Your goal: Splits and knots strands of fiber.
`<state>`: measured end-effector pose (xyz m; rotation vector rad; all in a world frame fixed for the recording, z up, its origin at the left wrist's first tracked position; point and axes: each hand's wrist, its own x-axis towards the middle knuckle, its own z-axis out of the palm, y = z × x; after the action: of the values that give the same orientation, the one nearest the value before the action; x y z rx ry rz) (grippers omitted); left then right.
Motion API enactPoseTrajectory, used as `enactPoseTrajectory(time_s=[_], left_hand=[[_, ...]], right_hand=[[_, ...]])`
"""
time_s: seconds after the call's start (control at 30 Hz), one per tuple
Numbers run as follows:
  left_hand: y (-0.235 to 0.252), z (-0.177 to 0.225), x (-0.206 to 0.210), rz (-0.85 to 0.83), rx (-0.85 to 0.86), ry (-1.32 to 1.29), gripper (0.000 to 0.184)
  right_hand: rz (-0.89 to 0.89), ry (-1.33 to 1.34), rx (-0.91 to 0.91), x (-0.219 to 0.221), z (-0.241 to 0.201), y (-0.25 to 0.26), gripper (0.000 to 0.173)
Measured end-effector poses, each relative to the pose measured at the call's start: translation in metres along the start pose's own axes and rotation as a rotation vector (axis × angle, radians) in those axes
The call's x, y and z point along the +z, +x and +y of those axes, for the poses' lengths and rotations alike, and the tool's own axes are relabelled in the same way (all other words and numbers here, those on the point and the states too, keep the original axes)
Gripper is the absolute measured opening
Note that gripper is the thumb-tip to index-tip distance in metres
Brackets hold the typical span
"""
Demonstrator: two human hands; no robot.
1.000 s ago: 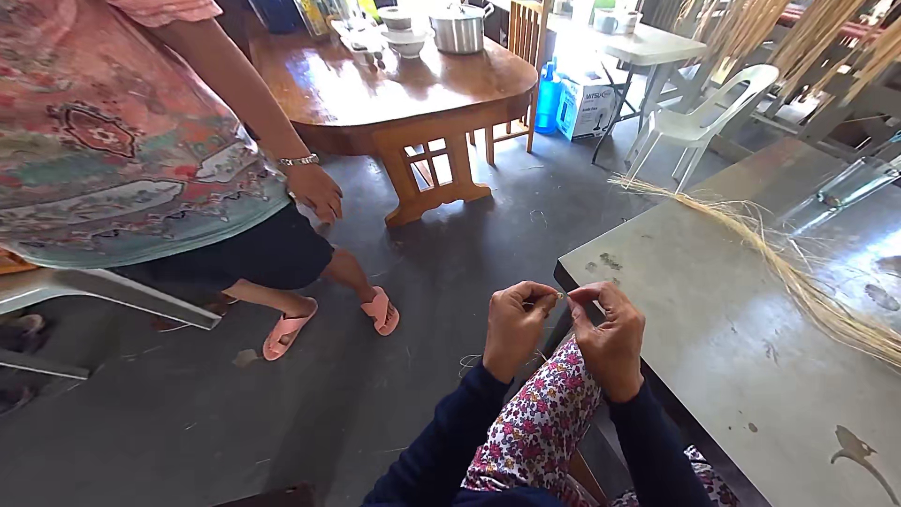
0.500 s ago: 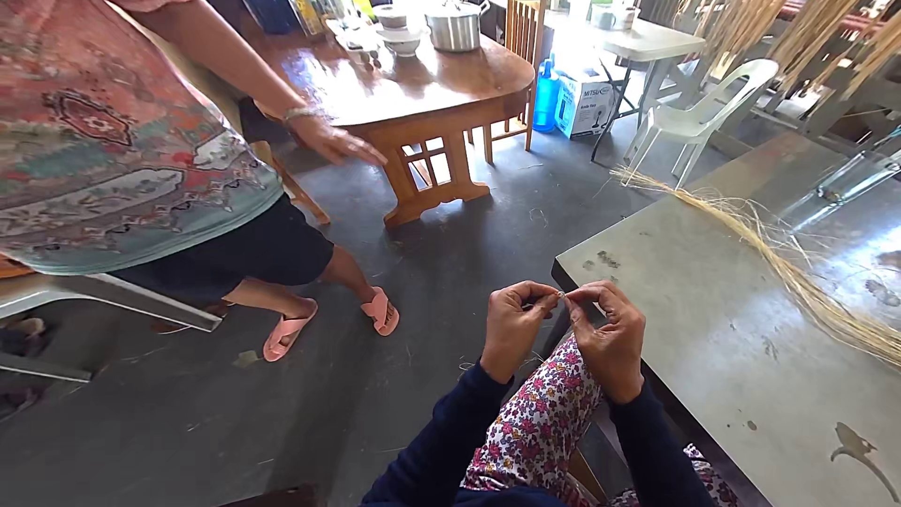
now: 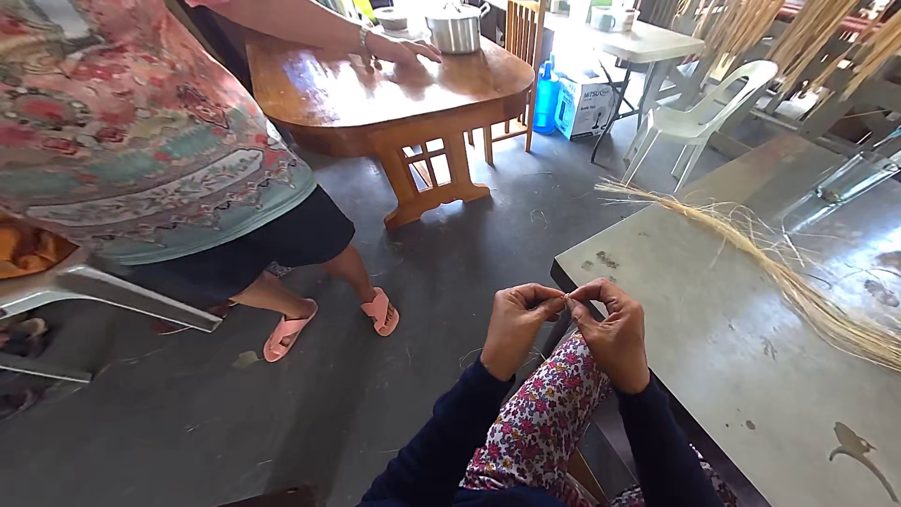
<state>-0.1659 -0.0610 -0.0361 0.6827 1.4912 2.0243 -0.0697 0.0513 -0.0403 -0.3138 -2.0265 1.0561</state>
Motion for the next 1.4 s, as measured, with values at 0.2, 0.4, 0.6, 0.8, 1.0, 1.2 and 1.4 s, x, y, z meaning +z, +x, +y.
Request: enactPoseTrajectory(time_s=[0.2, 0.4, 0.6, 0.8, 1.0, 1.2, 1.4], left_hand=[[0.002, -0.002, -0.004, -0.009, -0.042, -0.047, 0.014], [0.006, -0.007, -0.011, -0.042, 0.007, -0.093, 0.015], [0.007, -0.007, -0.017, -0.131, 0.002, -0.143, 0.024], [0.007, -0.01, -0.02, -0.18, 0.051, -0.129, 0.022], [0.004, -0.009, -0.014, -0.108, 0.051, -0.034, 0.015], [0.003, -0.008, -0.01, -0.109, 0.008, 0.071, 0.012], [0.001, -0.004, -0.004, -0.122, -0.052, 0.091, 0.011]], right_hand=[[-0.032, 0.019, 0.005, 0.002, 0.003, 0.004, 0.005], [-0.045, -0.017, -0.03, 0.007, 0.004, 0.007, 0.006], [-0.118, -0.061, -0.06, 0.004, 0.003, 0.012, 0.008], [-0.168, -0.112, -0.082, 0.001, 0.001, 0.016, 0.008], [-0.109, -0.26, -0.119, 0.004, 0.001, 0.011, 0.01], [-0.061, -0.348, -0.172, 0.001, 0.004, 0.006, 0.01], [0.006, -0.397, -0.209, -0.004, 0.006, 0.004, 0.012]])
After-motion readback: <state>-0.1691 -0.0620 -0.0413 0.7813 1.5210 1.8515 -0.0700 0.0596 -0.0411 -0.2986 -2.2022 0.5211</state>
